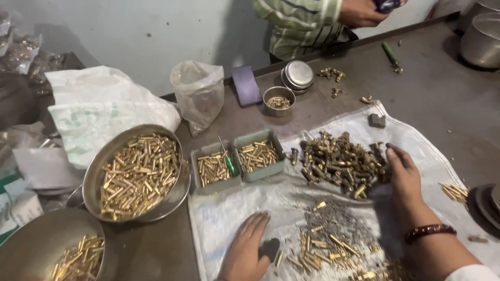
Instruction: The person processes small brass fittings at a workbench, holding each fitting against a spinning rotary tool to deburr or finish it, then drops the finished piece into a metal bowl. They repeatedly pick new fittings from a pile, work them one at a time, and later gather processed fittings into a plastic bag.
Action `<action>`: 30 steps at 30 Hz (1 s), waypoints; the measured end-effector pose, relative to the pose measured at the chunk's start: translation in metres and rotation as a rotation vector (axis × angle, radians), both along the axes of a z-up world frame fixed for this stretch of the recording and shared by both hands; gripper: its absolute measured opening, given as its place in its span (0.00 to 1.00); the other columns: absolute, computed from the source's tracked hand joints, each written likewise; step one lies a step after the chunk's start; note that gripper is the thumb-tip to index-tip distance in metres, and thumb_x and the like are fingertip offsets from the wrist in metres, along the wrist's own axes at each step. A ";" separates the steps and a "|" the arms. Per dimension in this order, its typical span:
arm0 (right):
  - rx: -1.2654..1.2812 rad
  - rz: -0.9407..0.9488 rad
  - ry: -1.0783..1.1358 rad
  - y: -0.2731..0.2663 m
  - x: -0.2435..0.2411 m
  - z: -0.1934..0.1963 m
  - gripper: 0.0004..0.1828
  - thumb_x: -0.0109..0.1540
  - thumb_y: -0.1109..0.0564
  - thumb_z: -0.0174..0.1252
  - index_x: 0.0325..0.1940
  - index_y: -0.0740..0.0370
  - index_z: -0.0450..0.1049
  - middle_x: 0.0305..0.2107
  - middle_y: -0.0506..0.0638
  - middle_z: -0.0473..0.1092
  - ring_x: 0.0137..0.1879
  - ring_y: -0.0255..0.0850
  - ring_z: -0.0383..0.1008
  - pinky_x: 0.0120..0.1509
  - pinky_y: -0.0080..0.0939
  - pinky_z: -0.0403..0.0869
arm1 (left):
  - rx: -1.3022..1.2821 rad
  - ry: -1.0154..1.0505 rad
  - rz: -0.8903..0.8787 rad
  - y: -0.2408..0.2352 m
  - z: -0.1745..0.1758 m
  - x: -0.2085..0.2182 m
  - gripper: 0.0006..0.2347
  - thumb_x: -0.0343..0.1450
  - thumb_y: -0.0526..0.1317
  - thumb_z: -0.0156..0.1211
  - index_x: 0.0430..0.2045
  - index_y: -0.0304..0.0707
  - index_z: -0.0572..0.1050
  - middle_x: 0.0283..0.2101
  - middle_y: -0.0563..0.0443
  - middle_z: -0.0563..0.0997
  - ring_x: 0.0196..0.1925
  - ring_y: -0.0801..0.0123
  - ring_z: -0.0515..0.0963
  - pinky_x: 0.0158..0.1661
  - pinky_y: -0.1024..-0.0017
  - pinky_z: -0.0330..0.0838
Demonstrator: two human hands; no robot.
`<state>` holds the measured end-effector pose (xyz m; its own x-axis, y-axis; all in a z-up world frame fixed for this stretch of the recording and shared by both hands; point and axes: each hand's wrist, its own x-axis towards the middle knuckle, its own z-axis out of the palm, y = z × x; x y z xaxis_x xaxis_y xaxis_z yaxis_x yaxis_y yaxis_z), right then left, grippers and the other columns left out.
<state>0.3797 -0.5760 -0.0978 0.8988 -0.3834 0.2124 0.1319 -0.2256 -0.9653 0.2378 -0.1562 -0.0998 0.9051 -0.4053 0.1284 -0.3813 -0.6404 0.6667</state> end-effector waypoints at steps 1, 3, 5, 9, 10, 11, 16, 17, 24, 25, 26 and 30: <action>0.155 -0.054 0.116 0.005 0.010 0.010 0.25 0.71 0.46 0.56 0.69 0.58 0.73 0.51 0.58 0.72 0.55 0.49 0.63 0.59 0.47 0.61 | -0.070 -0.022 -0.005 0.004 -0.012 0.004 0.35 0.57 0.35 0.57 0.64 0.28 0.62 0.69 0.34 0.64 0.74 0.46 0.57 0.70 0.56 0.48; 0.308 -0.103 0.238 0.002 0.038 0.012 0.25 0.72 0.45 0.56 0.71 0.57 0.74 0.45 0.63 0.72 0.45 0.58 0.57 0.48 0.55 0.56 | -0.140 -0.040 -0.003 0.009 -0.034 0.011 0.37 0.54 0.34 0.57 0.64 0.27 0.62 0.68 0.33 0.65 0.73 0.45 0.58 0.70 0.56 0.49; -0.032 0.064 0.150 -0.013 0.072 -0.005 0.22 0.67 0.45 0.59 0.62 0.56 0.77 0.54 0.49 0.74 0.61 0.41 0.70 0.62 0.40 0.69 | -0.098 -0.072 0.025 0.010 -0.055 0.013 0.32 0.62 0.38 0.58 0.65 0.31 0.65 0.68 0.35 0.68 0.74 0.47 0.63 0.71 0.55 0.54; -0.284 0.212 0.346 0.003 0.094 0.009 0.22 0.62 0.46 0.63 0.60 0.49 0.79 0.54 0.49 0.76 0.60 0.43 0.73 0.63 0.42 0.70 | -0.136 -0.227 0.005 0.016 -0.106 0.025 0.34 0.64 0.48 0.61 0.65 0.29 0.65 0.66 0.35 0.70 0.71 0.46 0.66 0.67 0.53 0.55; -0.401 0.278 0.309 0.005 0.096 0.006 0.23 0.59 0.47 0.64 0.59 0.49 0.79 0.58 0.46 0.74 0.63 0.43 0.72 0.66 0.43 0.70 | -0.074 -0.199 0.009 0.016 -0.116 0.025 0.30 0.69 0.48 0.58 0.66 0.31 0.66 0.67 0.37 0.71 0.72 0.48 0.66 0.69 0.53 0.56; -0.522 0.342 0.270 0.004 0.098 0.006 0.24 0.57 0.47 0.66 0.58 0.49 0.79 0.63 0.44 0.72 0.65 0.43 0.71 0.68 0.44 0.70 | -0.018 -0.172 0.013 0.014 -0.127 0.026 0.26 0.74 0.48 0.55 0.66 0.33 0.67 0.68 0.39 0.71 0.74 0.50 0.67 0.70 0.54 0.57; -0.568 0.475 0.288 0.020 0.049 0.004 0.25 0.55 0.48 0.66 0.58 0.47 0.80 0.69 0.42 0.65 0.70 0.46 0.65 0.73 0.52 0.64 | -0.018 -0.190 0.014 0.014 -0.123 0.028 0.25 0.73 0.47 0.56 0.64 0.35 0.68 0.66 0.41 0.72 0.72 0.52 0.68 0.69 0.56 0.59; -0.435 0.535 0.270 0.019 0.035 -0.003 0.23 0.55 0.47 0.66 0.55 0.49 0.81 0.69 0.43 0.67 0.70 0.47 0.68 0.74 0.53 0.66 | -0.024 -0.176 0.043 0.013 -0.115 0.025 0.25 0.71 0.47 0.56 0.64 0.36 0.69 0.67 0.43 0.73 0.72 0.53 0.68 0.69 0.56 0.59; -0.380 0.913 0.199 0.075 -0.007 0.025 0.22 0.58 0.46 0.65 0.56 0.49 0.83 0.57 0.49 0.76 0.66 0.48 0.72 0.74 0.53 0.66 | -0.021 -0.093 0.083 0.010 -0.097 0.020 0.28 0.72 0.47 0.55 0.68 0.36 0.63 0.72 0.43 0.64 0.75 0.52 0.61 0.70 0.56 0.54; -0.498 0.714 0.161 0.086 0.006 0.039 0.22 0.57 0.45 0.65 0.55 0.49 0.83 0.54 0.49 0.77 0.62 0.47 0.74 0.69 0.50 0.71 | -0.031 -0.029 0.085 0.010 -0.086 0.019 0.30 0.72 0.48 0.56 0.68 0.35 0.60 0.73 0.42 0.60 0.75 0.50 0.58 0.70 0.55 0.52; -0.610 0.512 0.124 0.098 0.018 0.054 0.23 0.56 0.44 0.65 0.53 0.49 0.82 0.52 0.49 0.78 0.59 0.45 0.77 0.64 0.47 0.75 | -0.042 0.035 0.087 0.010 -0.075 0.018 0.32 0.72 0.50 0.57 0.69 0.34 0.57 0.74 0.41 0.56 0.75 0.49 0.55 0.70 0.54 0.49; -0.774 0.337 -0.125 0.109 0.105 0.034 0.24 0.60 0.43 0.65 0.55 0.57 0.80 0.58 0.56 0.74 0.62 0.51 0.73 0.65 0.47 0.71 | -0.019 0.021 0.088 0.008 -0.083 0.016 0.34 0.70 0.51 0.57 0.70 0.34 0.55 0.75 0.40 0.55 0.76 0.48 0.55 0.71 0.52 0.46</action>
